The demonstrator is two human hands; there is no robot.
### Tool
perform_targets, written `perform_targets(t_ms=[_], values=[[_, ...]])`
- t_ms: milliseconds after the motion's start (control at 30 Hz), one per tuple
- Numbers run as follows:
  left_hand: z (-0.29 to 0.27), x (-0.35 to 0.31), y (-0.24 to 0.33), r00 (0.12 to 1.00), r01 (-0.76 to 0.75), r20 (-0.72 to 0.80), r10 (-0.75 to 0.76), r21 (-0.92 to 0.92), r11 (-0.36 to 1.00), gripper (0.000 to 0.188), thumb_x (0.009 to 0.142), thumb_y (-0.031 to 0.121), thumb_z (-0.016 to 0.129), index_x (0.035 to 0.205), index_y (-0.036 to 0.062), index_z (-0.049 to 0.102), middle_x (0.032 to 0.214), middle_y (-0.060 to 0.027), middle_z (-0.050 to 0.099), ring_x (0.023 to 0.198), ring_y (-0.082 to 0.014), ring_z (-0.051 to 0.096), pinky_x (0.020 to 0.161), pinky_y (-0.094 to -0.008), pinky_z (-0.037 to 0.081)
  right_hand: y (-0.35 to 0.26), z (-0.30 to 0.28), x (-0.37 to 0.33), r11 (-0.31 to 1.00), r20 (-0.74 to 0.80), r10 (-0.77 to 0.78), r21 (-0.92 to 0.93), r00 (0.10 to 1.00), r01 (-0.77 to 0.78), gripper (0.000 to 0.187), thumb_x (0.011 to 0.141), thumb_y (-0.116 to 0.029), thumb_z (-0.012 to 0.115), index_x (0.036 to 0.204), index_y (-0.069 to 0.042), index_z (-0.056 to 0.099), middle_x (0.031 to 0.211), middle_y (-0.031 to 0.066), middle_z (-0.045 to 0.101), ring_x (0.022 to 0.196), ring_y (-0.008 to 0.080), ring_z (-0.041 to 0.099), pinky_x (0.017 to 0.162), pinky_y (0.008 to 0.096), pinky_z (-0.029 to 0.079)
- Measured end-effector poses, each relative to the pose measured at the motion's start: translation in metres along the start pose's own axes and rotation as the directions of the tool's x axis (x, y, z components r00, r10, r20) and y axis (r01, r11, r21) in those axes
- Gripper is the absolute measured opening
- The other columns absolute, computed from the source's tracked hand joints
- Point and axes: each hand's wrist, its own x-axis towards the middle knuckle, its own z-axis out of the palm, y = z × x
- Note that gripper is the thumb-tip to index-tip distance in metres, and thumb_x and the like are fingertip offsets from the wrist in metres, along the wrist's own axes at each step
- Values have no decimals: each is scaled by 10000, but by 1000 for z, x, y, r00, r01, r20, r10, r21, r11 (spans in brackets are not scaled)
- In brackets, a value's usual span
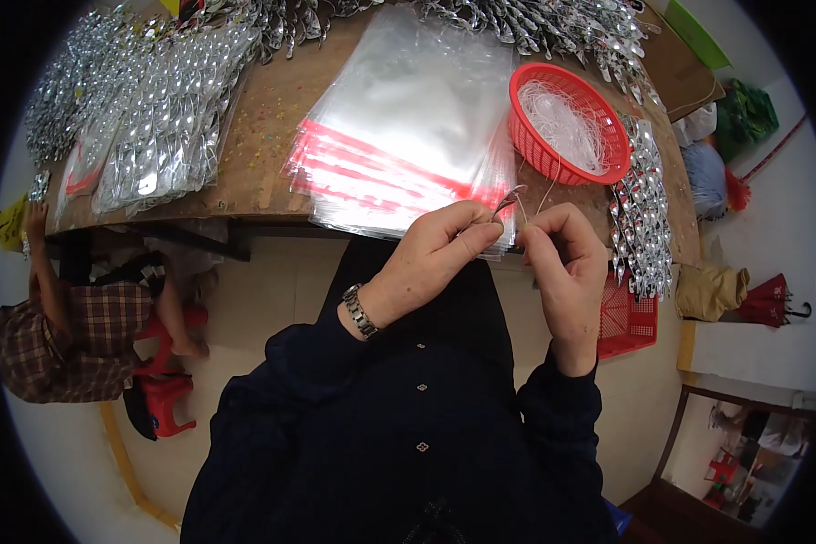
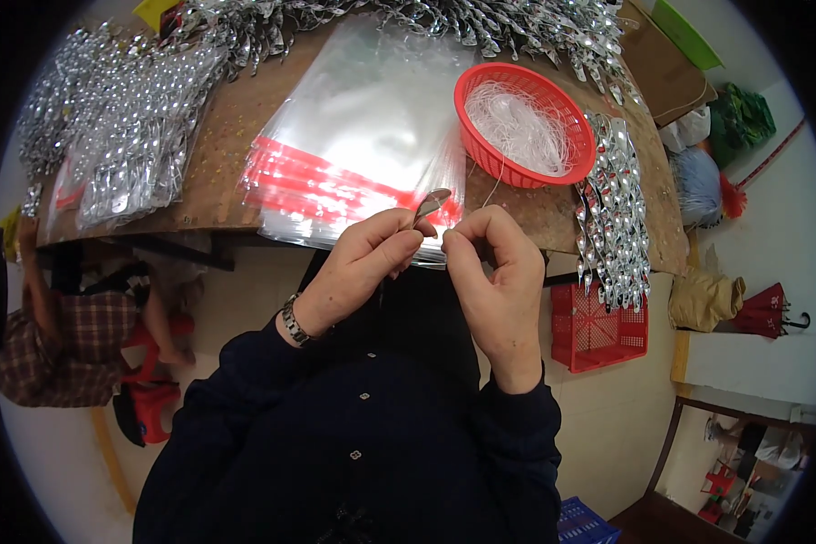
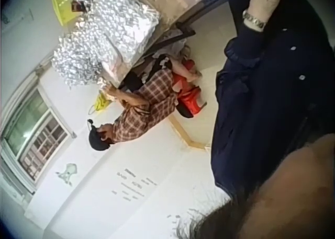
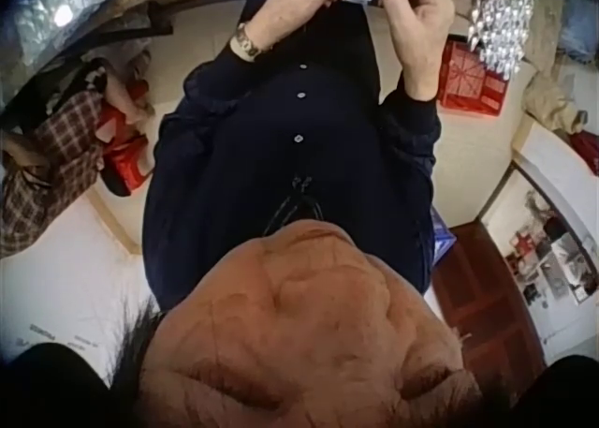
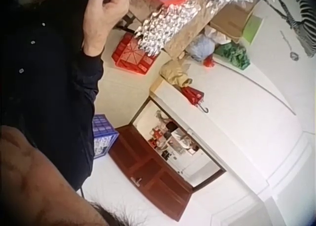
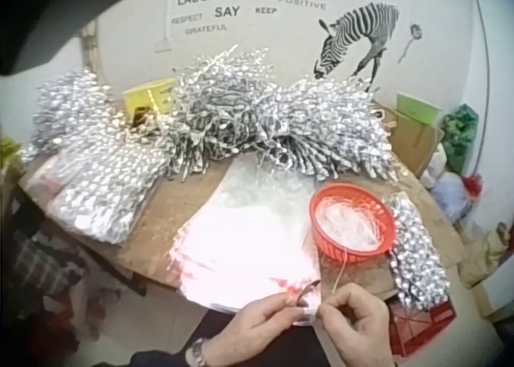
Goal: Packaging decorative bells into small plastic bags and sealing them with wire ties.
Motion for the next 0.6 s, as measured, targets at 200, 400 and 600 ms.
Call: perform_targets(t_ms=[200, 400, 600], values=[[1, -1, -2, 1000, 21, 13, -20, -28, 999, 236, 977, 207, 495, 1064, 2, 573, 743, 47, 450, 664, -37, 408, 591, -193, 354, 0, 0, 0, 1000, -4, -7, 16, 1000, 7, 47, 879, -36, 574, 837, -23, 556, 771, -18, 566, 682, 30, 493, 617, 177, 388], [4, -1, 1, 1000, 18, 26, -17, -22, 1000, 230, 972, 198, 505, 1072, 5, 579, 748, 47, 465, 676, -33, 424, 600, -191, 368, 2, 2, 1, 999, -11, -6, 45, 1000, 7, 58, 891, -39, 575, 838, -22, 559, 766, -21, 561, 674, 28, 483, 611, 177, 383], [5, -2, 2, 999, 8, 45, -8, -3, 1000, 231, 968, 200, 507, 1069, 9, 589, 751, 43, 483, 677, -32, 440, 602, -191, 374, -3, 3, 2, 994, -26, 48, 102, 999, -45, 59, 904, -55, 581, 863, -14, 568, 782, -13, 578, 675, 32, 492, 609, 178, 394]])
